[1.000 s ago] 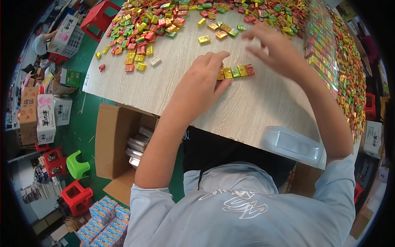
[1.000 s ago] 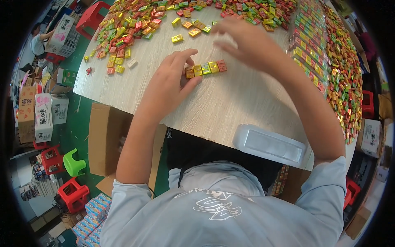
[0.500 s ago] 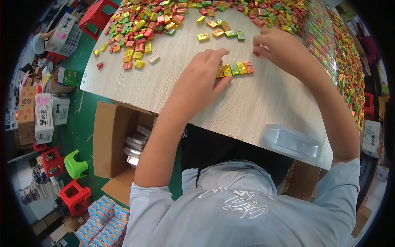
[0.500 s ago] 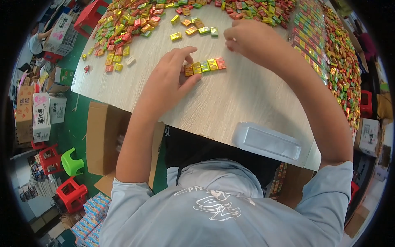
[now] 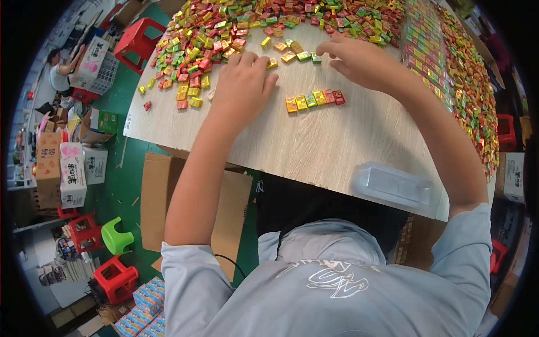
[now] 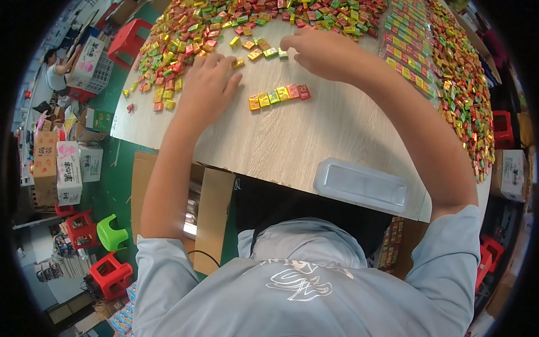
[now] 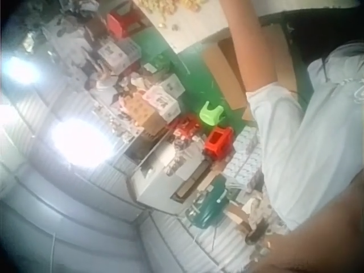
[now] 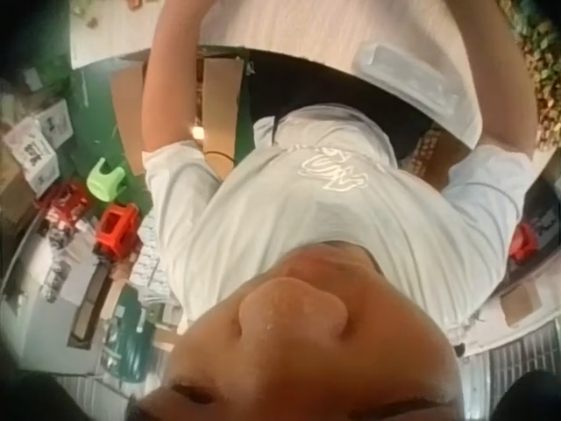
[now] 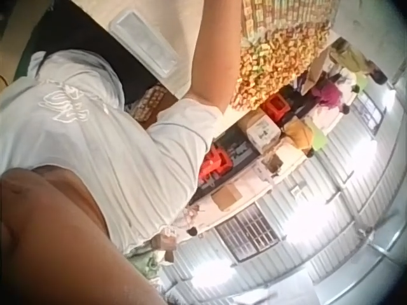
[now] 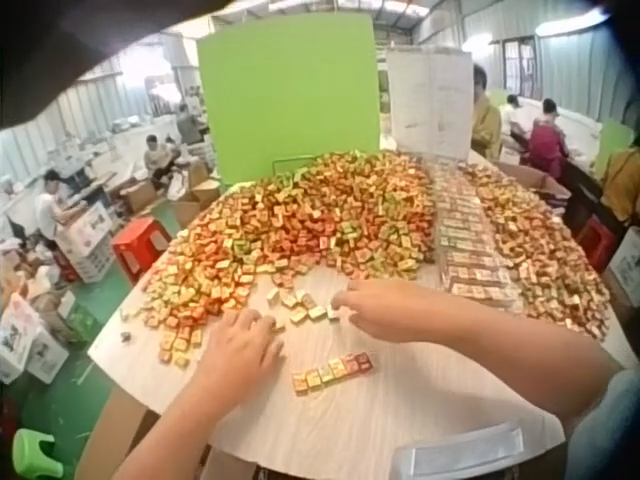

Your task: The person is sorting small colorful toy blocks by color and pattern and placing them into plastic containers.

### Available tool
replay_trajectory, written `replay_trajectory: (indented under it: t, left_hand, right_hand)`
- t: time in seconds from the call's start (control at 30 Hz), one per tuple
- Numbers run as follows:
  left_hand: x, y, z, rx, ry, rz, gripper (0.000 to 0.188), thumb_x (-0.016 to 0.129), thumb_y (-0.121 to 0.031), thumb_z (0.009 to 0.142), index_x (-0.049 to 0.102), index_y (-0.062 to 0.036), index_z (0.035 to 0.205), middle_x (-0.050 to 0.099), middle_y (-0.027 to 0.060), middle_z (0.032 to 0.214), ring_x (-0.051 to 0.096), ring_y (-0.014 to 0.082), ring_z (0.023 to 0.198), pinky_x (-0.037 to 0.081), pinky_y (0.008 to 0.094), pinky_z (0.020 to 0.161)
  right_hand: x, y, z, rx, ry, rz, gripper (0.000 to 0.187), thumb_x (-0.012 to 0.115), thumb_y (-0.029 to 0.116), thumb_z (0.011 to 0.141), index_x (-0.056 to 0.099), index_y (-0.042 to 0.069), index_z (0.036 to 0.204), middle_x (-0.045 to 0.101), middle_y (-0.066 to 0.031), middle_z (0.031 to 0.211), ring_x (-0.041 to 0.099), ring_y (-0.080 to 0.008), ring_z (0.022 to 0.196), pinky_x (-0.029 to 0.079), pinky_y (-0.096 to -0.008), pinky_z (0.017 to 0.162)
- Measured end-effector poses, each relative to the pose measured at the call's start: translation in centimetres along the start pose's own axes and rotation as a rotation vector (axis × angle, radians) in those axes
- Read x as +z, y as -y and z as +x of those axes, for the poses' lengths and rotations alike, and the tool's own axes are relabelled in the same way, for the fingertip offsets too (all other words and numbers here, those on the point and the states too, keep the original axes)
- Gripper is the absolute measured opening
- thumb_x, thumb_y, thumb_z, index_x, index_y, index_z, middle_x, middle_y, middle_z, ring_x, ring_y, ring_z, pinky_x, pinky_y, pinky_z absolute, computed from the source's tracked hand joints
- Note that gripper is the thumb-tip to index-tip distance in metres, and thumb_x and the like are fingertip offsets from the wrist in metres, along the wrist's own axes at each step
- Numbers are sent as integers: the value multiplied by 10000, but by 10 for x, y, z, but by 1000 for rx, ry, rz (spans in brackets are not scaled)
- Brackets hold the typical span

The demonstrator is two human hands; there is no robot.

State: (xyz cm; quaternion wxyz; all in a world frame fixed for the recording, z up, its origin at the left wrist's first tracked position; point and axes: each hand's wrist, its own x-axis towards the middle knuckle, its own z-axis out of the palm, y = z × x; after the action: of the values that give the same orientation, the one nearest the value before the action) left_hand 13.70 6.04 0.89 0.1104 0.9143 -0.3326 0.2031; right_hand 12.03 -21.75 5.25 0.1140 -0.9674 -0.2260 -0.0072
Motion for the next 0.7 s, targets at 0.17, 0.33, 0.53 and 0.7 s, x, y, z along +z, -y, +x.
replay_trajectory:
  t: [0.17,0.33,0.53,0.7]
  left_hand:
    - [-13,4,-19,21,67,11,312,690,-277,977,688,-67,1208,655,104,1152,589,304,1153,488,460,975]
    - [-21,-7,-28,23,-47,-91,274,697,-190,956,700,-59,1196,671,112,1143,604,312,1132,488,465,992]
    - [-27,0,-34,30,87,-233,259,706,-101,931,701,-24,1179,667,134,1120,615,329,1084,503,443,977]
    - [-32,-20,-55,-34,134,-384,240,748,-63,889,715,-25,1124,662,133,1076,613,329,1062,509,440,949]
  right_hand:
    - [-5,9,-8,-13,10,-75,282,642,150,1012,645,94,1289,671,-117,1190,681,-336,1069,546,-452,904]
    - [-14,4,-32,16,34,-56,286,638,180,1031,638,79,1298,671,-117,1192,672,-311,1107,538,-441,932]
    - [-10,5,-44,-18,104,7,327,656,193,1023,617,65,1322,648,-115,1225,672,-305,1091,544,-426,930]
    - [-1,24,-56,32,117,120,385,705,188,993,602,58,1340,612,-121,1253,667,-305,1083,544,-423,926]
